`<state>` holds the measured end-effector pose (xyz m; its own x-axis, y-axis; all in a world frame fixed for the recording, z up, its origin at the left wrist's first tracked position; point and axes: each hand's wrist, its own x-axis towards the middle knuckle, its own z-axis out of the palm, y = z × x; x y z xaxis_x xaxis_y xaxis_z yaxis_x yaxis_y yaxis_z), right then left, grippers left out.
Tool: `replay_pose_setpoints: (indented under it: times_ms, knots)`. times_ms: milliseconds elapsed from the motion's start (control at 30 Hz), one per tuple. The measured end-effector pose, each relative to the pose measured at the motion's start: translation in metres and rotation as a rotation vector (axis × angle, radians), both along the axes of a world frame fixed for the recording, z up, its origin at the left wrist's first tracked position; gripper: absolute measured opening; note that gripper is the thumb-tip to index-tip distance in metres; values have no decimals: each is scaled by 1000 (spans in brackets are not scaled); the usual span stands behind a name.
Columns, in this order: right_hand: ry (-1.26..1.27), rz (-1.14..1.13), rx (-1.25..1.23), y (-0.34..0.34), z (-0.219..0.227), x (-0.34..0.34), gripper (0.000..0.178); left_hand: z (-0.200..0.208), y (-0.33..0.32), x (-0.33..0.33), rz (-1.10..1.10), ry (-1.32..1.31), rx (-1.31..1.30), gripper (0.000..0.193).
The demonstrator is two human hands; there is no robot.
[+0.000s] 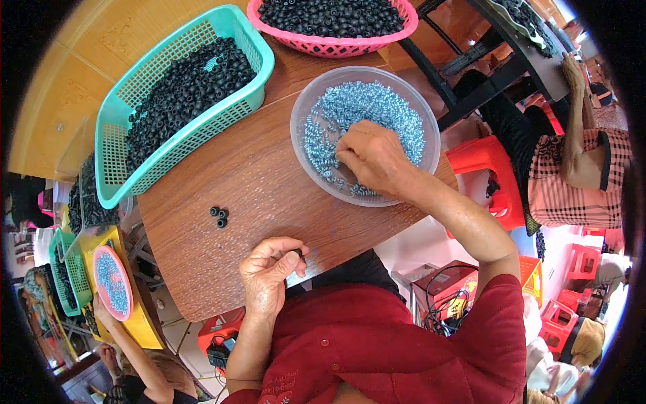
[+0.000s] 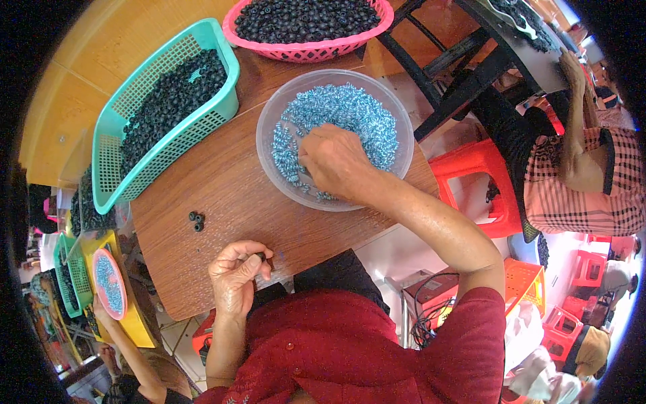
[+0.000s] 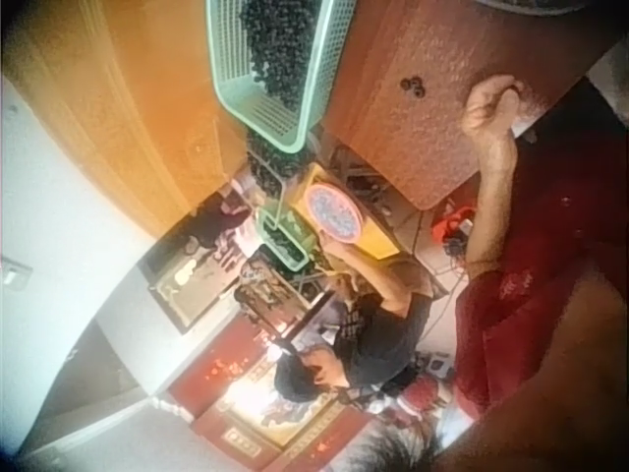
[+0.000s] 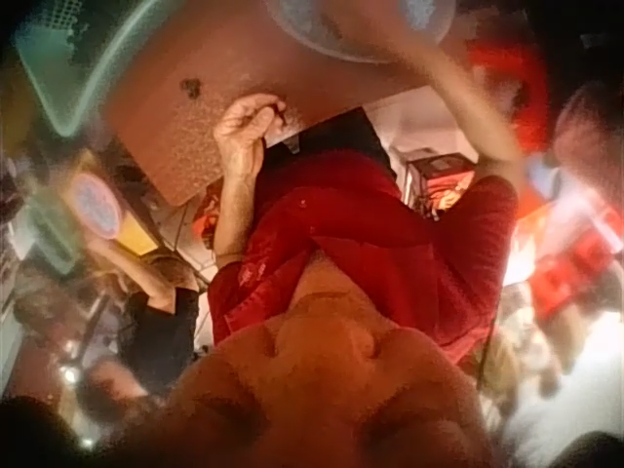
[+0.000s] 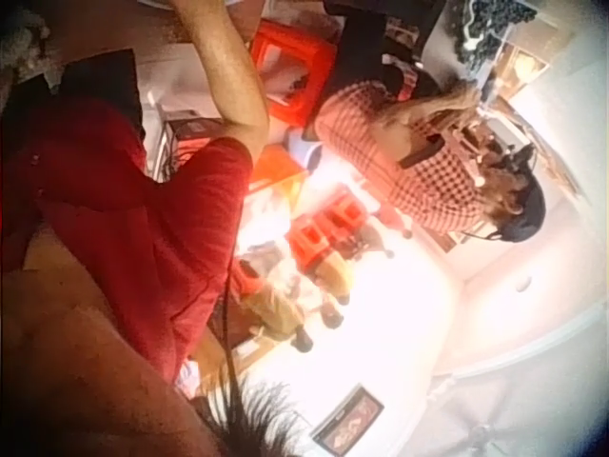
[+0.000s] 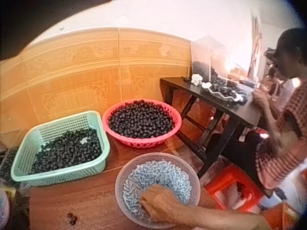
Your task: The person assembles components by picking small metal pins from a dish and inserting them into black rubber grommets by hand.
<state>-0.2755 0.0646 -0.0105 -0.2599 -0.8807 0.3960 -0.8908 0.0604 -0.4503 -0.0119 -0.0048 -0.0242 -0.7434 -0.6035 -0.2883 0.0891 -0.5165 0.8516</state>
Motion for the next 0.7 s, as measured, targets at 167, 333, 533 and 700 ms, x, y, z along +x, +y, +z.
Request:
replay_pose_setpoints:
  times_ms: [167,333,533,700]
  knots:
    - [-39,-35,23,2,6,-4,7,-1,0,0,-4,1,5,18]
    - [37,69,32,13,16,2,5,-1,-1,1,-5,1,7,19]
    - [157,213,72,16,10,10,5,-1,0,0,-7,-2,-1,21]
    - [161,124,42,11,10,10,5,1,1,-1,-10,12,6,17]
